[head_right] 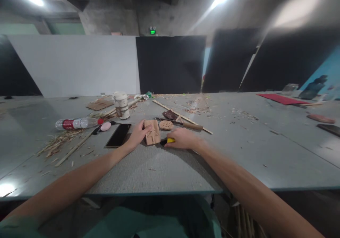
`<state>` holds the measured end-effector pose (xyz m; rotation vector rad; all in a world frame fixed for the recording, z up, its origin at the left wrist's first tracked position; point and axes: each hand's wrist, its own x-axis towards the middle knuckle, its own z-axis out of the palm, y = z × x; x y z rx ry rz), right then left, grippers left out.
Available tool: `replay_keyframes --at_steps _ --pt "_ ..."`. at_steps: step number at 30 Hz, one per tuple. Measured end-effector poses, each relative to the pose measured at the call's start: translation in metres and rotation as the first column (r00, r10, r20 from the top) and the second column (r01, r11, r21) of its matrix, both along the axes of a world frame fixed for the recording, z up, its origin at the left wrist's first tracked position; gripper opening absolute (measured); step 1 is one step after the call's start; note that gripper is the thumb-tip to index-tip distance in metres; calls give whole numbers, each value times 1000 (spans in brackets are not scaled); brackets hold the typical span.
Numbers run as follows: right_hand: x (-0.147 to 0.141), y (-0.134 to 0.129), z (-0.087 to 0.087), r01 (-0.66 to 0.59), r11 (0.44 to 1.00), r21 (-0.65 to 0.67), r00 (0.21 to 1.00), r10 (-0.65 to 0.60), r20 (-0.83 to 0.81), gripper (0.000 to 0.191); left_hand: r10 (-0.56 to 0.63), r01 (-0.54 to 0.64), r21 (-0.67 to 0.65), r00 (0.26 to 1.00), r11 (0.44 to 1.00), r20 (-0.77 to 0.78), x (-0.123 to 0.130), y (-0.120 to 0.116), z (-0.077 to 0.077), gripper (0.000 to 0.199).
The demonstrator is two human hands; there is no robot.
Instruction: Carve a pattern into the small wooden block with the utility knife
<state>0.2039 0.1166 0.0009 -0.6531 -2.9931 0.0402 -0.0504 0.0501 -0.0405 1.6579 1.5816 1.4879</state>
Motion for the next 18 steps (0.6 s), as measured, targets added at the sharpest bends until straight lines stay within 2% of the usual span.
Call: replay_keyframes --at_steps 9,18 --pt "1 3 1 33 999 23 999 -33 9 53 -6 6 -6 1000 1000 23 1 -3 3 18" --pt "1 3 -2 49 996 77 999 -50 4 49 -64 67 -36 995 997 79 1 -3 2 16"
